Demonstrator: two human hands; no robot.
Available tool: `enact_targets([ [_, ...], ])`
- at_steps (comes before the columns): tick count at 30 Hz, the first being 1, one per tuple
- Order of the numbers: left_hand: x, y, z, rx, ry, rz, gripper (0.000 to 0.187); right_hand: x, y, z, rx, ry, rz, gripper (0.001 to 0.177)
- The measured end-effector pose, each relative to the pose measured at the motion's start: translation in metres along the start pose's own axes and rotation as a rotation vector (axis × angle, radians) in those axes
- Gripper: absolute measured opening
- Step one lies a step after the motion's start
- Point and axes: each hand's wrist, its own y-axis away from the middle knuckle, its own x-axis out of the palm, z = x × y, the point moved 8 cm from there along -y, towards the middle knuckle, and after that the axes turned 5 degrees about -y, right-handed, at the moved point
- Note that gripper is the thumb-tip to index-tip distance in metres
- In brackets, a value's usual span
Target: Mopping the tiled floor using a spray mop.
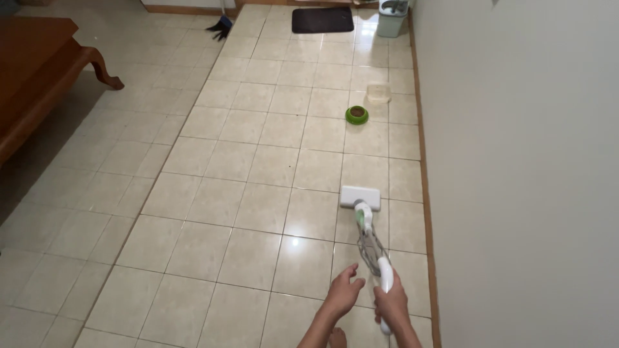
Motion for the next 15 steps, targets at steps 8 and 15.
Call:
enact_targets([
  [8, -0.070, -0.091, -0.043, -0.015, 0.035, -0.132, 0.063, 0.046, -0.156, 0.119, -0.088, -0.082, 0.023, 0.087],
  [15, -0.094, -0.101, -0.069, -0.048, 0.034, -0.162, 0.063, 0.058, -0.208, 0.170, -0.238, -0.151, 0.048, 0.086],
])
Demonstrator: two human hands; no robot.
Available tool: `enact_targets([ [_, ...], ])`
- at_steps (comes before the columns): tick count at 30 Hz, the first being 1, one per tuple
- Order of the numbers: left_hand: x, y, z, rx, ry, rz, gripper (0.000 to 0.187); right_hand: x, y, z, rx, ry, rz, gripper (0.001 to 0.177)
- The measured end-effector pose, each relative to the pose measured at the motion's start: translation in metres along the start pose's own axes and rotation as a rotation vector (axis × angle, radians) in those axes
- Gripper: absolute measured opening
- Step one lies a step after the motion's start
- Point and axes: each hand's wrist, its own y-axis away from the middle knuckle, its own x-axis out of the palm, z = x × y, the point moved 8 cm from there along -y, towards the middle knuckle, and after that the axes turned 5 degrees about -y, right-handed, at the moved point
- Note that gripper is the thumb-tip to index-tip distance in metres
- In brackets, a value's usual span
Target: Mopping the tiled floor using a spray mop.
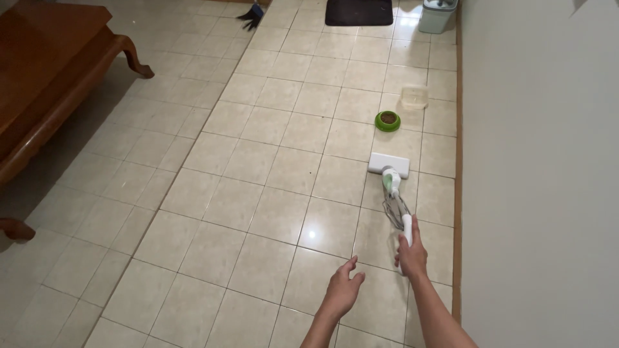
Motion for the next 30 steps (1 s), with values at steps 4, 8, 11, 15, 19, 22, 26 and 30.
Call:
enact_targets([
  [4, 0.006, 0.012, 0.012, 0.020, 0.006, 0.005, 0.063, -0.012, 0.028, -0.012, 0.065, 0.396, -0.029, 0.063],
  [8, 0.013, 0.051, 0.034, 0.014, -0.028, 0.032, 0.063, -0.033, 0.078, -0.034, 0.024, 0.486, -0.067, 0.058],
  [11, 0.025, 0.088, 0.056, 0.075, -0.056, 0.052, 0.064, -0.052, 0.124, -0.058, -0.057, 0.524, -0.097, 0.059],
  [15, 0.048, 0.158, 0.095, 0.170, -0.078, 0.087, 0.063, -0.075, 0.212, -0.105, -0.105, 0.607, -0.127, 0.059],
  [19, 0.075, 0.239, 0.151, 0.201, -0.101, 0.135, 0.063, -0.091, 0.346, -0.126, 0.078, 0.539, -0.092, 0.059],
  [22, 0.093, 0.299, 0.192, 0.247, -0.105, 0.125, 0.064, -0.116, 0.405, -0.187, 0.112, 0.510, -0.084, 0.058],
  [26, 0.134, 0.351, 0.251, 0.185, -0.140, 0.196, 0.064, -0.144, 0.496, -0.211, -0.018, 0.611, -0.102, 0.058],
  [30, 0.164, 0.402, 0.270, 0.214, -0.048, 0.179, 0.064, -0.166, 0.594, -0.232, 0.160, 0.559, -0.012, 0.058],
])
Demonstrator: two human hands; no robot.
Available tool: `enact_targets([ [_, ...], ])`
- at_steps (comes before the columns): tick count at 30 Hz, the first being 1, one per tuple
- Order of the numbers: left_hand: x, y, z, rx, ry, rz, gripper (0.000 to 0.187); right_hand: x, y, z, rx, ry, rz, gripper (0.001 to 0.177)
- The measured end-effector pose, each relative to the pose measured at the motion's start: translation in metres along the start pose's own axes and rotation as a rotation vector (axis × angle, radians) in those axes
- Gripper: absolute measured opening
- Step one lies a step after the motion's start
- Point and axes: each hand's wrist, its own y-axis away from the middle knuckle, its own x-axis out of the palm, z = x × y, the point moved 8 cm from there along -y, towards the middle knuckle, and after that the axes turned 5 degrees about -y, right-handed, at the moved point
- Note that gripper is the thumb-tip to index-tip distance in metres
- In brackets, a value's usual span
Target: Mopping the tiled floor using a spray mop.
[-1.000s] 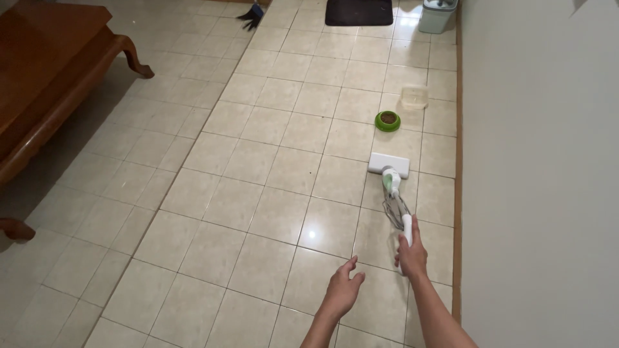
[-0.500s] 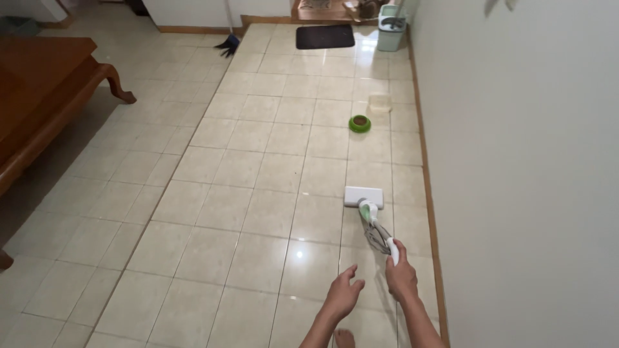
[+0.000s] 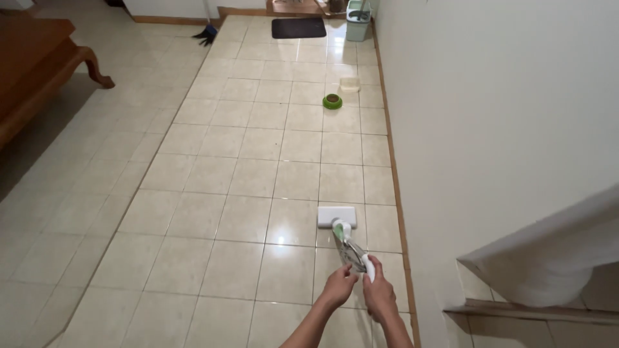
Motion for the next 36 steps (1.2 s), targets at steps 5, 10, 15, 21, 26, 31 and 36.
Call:
enact_targets([
  [5, 0.066, 0.062, 0.038, -0.085, 0.118, 0.019, 0.065, -0.014, 0.077, -0.062, -0.041, -0.199, 0.093, 0.061],
  [10, 0.105, 0.173, 0.001, -0.134, 0.295, 0.196, 0.056, 0.027, 0.105, -0.176, -0.050, -0.830, 0.342, 0.080],
  [15, 0.124, 0.203, 0.011, -0.193, 0.199, 0.110, 0.045, 0.048, 0.093, -0.216, -0.292, -0.858, -0.131, 0.040],
  [21, 0.122, 0.132, 0.054, -0.196, 0.263, 0.190, 0.055, 0.058, 0.088, -0.170, -0.095, -0.584, -0.200, 0.051],
  [26, 0.095, 0.033, 0.013, -0.149, 0.292, 0.173, 0.060, 0.063, -0.044, -0.129, -0.145, -0.968, -0.165, 0.041],
  [31, 0.087, -0.043, -0.010, -0.212, 0.352, 0.180, 0.065, -0.025, -0.096, -0.033, -0.234, -0.620, -0.246, 0.056],
  [36, 0.078, -0.062, -0.038, -0.121, 0.190, 0.048, 0.074, -0.094, -0.121, -0.010, -0.195, -0.650, -0.190, 0.066],
])
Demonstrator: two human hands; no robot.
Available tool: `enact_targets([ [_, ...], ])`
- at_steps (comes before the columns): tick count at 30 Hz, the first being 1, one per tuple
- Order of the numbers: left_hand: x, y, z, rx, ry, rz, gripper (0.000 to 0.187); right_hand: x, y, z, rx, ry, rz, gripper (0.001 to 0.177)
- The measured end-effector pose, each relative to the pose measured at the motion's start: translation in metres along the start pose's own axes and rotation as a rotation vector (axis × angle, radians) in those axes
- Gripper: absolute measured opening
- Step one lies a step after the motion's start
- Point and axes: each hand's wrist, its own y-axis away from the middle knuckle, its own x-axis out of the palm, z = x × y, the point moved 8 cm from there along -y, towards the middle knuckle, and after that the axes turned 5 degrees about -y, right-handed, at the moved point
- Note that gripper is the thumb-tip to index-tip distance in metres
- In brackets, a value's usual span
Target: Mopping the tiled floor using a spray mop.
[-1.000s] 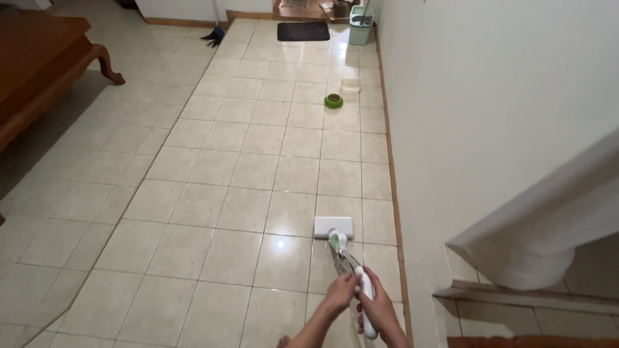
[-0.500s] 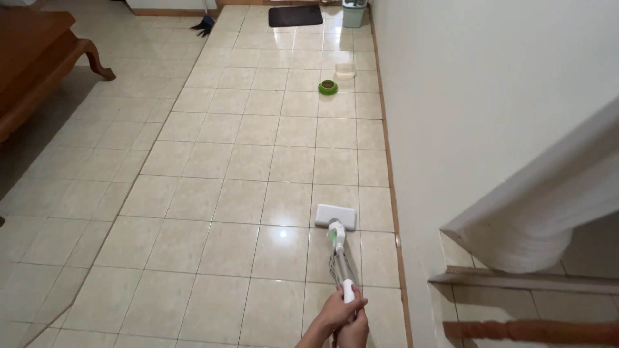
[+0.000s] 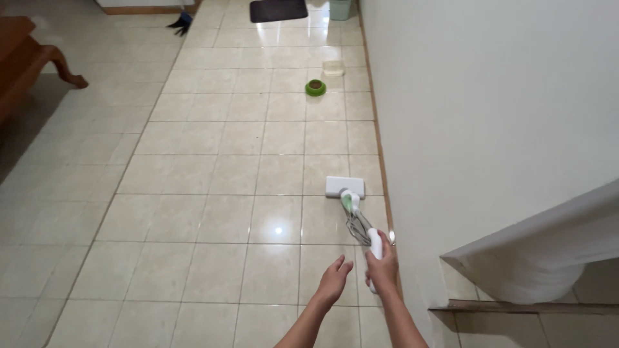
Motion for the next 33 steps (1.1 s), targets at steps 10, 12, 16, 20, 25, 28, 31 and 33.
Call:
enact_targets([
  [10, 0.094, -0.010, -0.022, -0.055, -0.002, 0.089, 0.071, -0.147, 0.050, -0.023, 0.253, -0.013, 0.018, 0.070],
  [12, 0.111, -0.011, -0.038, -0.057, -0.087, 0.085, 0.070, -0.174, 0.033, -0.061, 0.211, -0.037, 0.035, 0.071],
  [16, 0.146, -0.034, -0.048, -0.026, -0.001, 0.085, 0.068, -0.179, 0.018, -0.044, 0.218, -0.067, 0.038, 0.070],
  [20, 0.163, -0.070, -0.049, 0.026, -0.002, 0.034, 0.067, -0.161, -0.021, -0.013, 0.055, 0.005, 0.027, 0.068],
  [25, 0.142, -0.085, -0.088, -0.027, 0.004, 0.004, 0.067, -0.121, -0.075, 0.065, 0.117, 0.078, 0.056, 0.068],
  [28, 0.124, -0.118, -0.106, -0.011, 0.023, -0.004, 0.068, -0.099, -0.133, 0.087, 0.149, 0.070, 0.046, 0.067],
  [31, 0.102, -0.167, -0.118, -0.021, 0.031, -0.010, 0.069, -0.073, -0.211, 0.105, -0.031, 0.115, 0.051, 0.065],
  [33, 0.086, -0.191, -0.131, -0.043, 0.000, -0.006, 0.068, -0.056, -0.246, 0.120, 0.023, 0.112, 0.023, 0.059],
])
